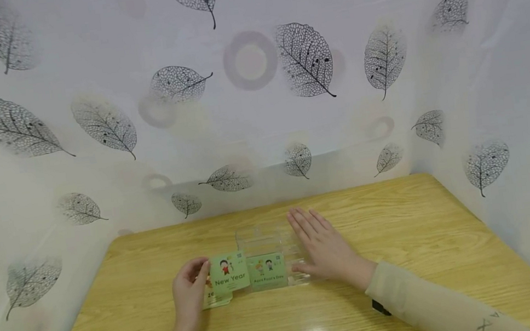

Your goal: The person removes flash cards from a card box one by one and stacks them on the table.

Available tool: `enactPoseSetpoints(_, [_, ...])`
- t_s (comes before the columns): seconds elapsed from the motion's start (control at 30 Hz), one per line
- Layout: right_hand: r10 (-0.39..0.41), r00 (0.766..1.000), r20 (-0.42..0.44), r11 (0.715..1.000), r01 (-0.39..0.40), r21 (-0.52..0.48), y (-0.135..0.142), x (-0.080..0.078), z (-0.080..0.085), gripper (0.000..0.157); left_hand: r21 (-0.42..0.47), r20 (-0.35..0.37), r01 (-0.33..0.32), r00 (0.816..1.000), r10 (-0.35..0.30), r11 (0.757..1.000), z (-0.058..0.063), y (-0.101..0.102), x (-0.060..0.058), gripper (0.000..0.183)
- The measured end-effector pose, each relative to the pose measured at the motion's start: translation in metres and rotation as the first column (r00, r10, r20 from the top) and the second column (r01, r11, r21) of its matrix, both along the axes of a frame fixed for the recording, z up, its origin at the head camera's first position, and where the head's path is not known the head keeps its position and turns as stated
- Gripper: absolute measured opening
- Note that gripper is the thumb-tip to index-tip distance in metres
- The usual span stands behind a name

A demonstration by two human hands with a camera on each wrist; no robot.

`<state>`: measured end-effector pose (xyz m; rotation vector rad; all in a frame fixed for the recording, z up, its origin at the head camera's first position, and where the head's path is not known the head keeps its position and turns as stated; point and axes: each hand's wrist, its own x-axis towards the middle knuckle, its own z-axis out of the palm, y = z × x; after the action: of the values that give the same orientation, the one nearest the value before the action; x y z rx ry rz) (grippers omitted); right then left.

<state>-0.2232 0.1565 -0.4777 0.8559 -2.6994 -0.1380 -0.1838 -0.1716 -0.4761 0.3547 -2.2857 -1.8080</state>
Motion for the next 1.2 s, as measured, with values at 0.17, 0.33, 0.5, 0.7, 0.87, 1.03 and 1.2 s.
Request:
enactPoseSetpoints(0.17, [0.003,1.0,-0.007,1.0,-0.003,-0.001,0.0,0.0,-0.001,0.115,0.005,-0.007,-0.007,1.0,0.007,1.0,0.001,-0.003,0.001,0.024])
enactPoseSetpoints(0.33, [-0.006,1.0,0.004,1.0,0.006,0.005,0.001,0.0,-0.001,0.115,0.002,-0.007,-0.01,1.0,0.01,1.0,0.002,-0.007,0.002,0.027])
enactPoseSetpoints(0.5, [-0.007,1.0,0.004,1.0,0.007,0.011,0.001,0.0,-0.001,0.115,0.001,-0.008,-0.018,1.0,0.018,1.0,0.001,-0.009,0.002,0.026])
enactPoseSetpoints(0.7, [-0.008,1.0,-0.013,1.0,0.008,0.021,0.001,0.0,-0.001,0.115,0.006,0.0,-0.016,1.0,0.016,1.0,0.0,-0.01,0.004,0.025])
enactPoseSetpoints(0.87, [-0.006,1.0,-0.008,1.0,0.006,0.011,0.001,0.001,-0.001,0.114,0.007,0.01,-0.015,1.0,0.015,1.0,0.0,-0.012,0.005,0.027])
enactPoseSetpoints(1.03, [-0.004,1.0,-0.005,1.0,0.004,0.013,0.0,0.0,-0.001,0.114,-0.023,0.03,-0.019,0.999,0.02,1.0,0.0,-0.017,0.006,0.027])
enactPoseSetpoints(1.2, [-0.003,1.0,-0.011,1.0,0.003,0.008,0.001,0.0,-0.002,0.115,-0.029,0.044,-0.033,0.998,0.034,0.999,0.001,-0.019,0.007,0.026])
